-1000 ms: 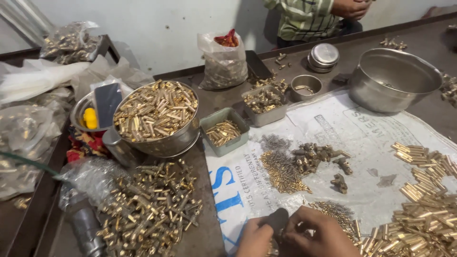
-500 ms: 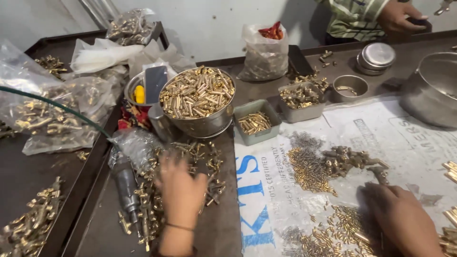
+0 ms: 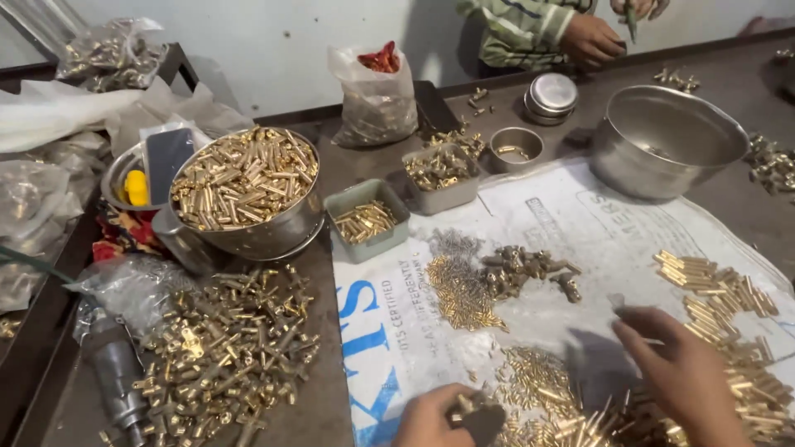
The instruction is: Assembling small brass metal components by inserting pins into fittings at a workbench.
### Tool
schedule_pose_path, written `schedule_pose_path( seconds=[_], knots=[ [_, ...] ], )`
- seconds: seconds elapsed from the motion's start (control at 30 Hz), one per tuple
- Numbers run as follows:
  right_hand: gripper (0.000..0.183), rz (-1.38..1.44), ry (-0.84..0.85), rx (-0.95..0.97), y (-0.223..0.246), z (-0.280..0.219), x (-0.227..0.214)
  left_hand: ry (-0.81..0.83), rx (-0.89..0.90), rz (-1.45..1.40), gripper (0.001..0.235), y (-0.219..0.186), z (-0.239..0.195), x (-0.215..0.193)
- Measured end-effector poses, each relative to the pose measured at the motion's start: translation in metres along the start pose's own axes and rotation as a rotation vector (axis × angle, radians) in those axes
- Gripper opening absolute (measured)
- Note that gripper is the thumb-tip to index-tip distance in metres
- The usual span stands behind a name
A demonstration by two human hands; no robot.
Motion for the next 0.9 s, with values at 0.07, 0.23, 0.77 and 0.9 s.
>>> schedule_pose_path(
  seconds=[0.07, 0.23, 0.77, 0.9],
  knots=[
    [0.032, 0.011, -0.073, 0.103, -0.028, 0.005, -0.004, -0.083, 0.037, -0.118, 0.04, 0.021, 0.01, -0.008],
    [0.029, -0.241, 0.25, -0.098, 0.024, -0.004, 0.024, -0.263, 0.019, -0.312, 0.036, -0.001, 0.009, -0.032],
    [0.031, -0.576, 0.15, -0.696, 0.045, -0.052, 0.106, -0.208, 0.181, 0.175, 0.043, -0.028, -0.014, -0.028],
    [0.034, -0.168, 0.232, -0.42, 0.072, -0.064, 0.079, -0.193, 0.188, 0.289, 0.043, -0.018, -0.015, -0.023]
  ],
)
Point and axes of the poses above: each hand's wrist, its own z-axis towards the middle knuckle, its own x-axis out of the palm, y = z × x, the point moved 2 cm from there along z, towards the middle knuckle
